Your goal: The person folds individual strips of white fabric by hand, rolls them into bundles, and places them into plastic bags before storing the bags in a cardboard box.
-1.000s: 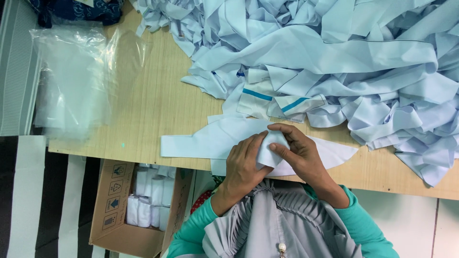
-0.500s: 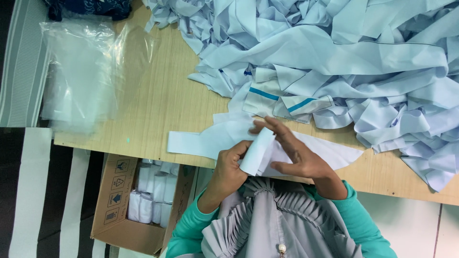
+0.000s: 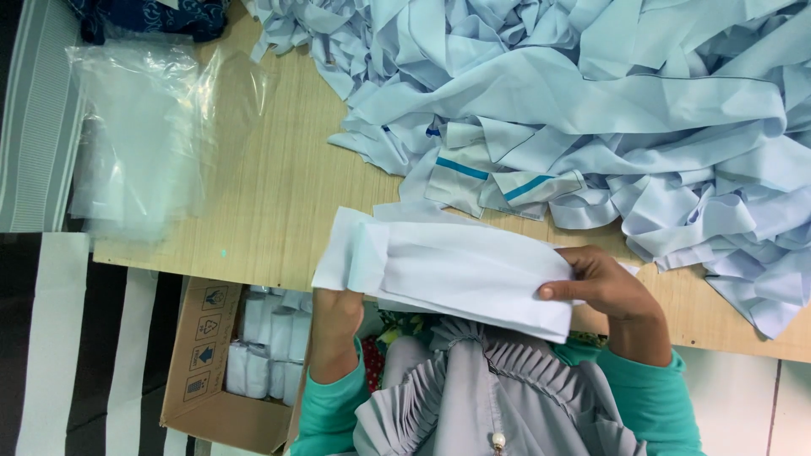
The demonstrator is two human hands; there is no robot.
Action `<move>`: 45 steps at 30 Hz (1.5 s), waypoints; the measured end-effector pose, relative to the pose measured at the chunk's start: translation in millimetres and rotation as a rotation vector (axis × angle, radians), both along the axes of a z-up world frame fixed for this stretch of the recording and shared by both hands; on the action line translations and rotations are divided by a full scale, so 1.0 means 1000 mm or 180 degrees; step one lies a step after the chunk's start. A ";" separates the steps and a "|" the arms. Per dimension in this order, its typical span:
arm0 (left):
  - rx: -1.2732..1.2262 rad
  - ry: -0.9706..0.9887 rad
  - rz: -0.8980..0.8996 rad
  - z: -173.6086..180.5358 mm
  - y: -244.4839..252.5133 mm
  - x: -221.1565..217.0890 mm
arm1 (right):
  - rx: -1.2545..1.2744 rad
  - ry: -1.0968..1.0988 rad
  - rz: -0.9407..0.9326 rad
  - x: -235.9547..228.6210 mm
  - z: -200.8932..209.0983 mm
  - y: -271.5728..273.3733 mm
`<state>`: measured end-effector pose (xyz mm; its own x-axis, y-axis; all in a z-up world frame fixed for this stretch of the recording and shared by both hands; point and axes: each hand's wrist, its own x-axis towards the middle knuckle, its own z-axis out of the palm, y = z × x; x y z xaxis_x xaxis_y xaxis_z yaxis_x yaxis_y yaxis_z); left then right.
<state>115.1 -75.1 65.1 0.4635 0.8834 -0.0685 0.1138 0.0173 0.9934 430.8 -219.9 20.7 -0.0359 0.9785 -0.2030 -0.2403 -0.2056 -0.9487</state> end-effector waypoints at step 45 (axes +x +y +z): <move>-0.0297 0.2914 0.0156 -0.056 0.016 -0.012 | -0.1528 -0.2628 -0.0467 0.053 0.013 -0.007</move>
